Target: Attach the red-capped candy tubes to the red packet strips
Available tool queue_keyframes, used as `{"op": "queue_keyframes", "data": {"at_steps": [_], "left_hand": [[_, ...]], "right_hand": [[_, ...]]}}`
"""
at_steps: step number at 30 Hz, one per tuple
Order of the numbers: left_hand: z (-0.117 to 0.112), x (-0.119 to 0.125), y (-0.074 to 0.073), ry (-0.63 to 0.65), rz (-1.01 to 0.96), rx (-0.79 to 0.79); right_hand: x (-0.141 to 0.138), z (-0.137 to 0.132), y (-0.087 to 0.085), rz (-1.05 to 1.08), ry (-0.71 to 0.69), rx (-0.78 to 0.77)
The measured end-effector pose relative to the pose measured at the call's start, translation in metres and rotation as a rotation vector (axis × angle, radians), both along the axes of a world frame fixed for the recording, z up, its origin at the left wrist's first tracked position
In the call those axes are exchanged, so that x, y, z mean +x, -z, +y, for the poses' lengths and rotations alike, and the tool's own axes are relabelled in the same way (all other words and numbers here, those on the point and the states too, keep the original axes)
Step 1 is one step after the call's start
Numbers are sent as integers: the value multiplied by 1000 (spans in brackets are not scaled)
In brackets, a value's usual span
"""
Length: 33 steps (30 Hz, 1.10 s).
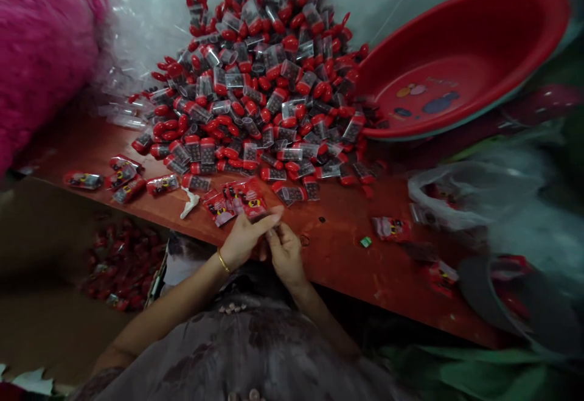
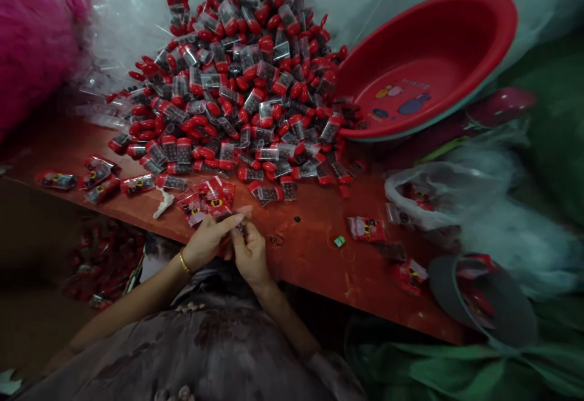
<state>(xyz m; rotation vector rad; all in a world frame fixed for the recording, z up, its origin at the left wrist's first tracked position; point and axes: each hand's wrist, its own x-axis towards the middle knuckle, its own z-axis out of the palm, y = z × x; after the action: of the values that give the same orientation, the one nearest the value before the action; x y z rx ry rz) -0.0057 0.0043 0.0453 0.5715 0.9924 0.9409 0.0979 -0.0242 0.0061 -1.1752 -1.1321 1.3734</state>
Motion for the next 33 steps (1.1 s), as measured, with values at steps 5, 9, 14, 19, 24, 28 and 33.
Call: {"op": "queue_keyframes", "data": {"at_steps": [5, 9, 14, 19, 24, 28, 33], "left_hand": [[-4, -1, 8, -28, 16, 91], [-3, -6, 16, -147, 19, 172], [-9, 1, 22, -117, 9, 179], [-6, -4, 12, -163, -34, 128], [-7, -4, 9, -177, -87, 102], [-13, -9, 10, -197, -149, 111], [-22, -80, 12, -466, -127, -30]], "right_hand": [[-2, -1, -4, -17, 18, 5], [0, 4, -9, -4, 21, 14], [-4, 6, -9, -47, 89, 41], [-1, 9, -12, 18, 15, 21], [-7, 17, -8, 2, -7, -26], [-17, 24, -3, -175, 23, 86], [12, 43, -4, -510, 162, 239]]}}
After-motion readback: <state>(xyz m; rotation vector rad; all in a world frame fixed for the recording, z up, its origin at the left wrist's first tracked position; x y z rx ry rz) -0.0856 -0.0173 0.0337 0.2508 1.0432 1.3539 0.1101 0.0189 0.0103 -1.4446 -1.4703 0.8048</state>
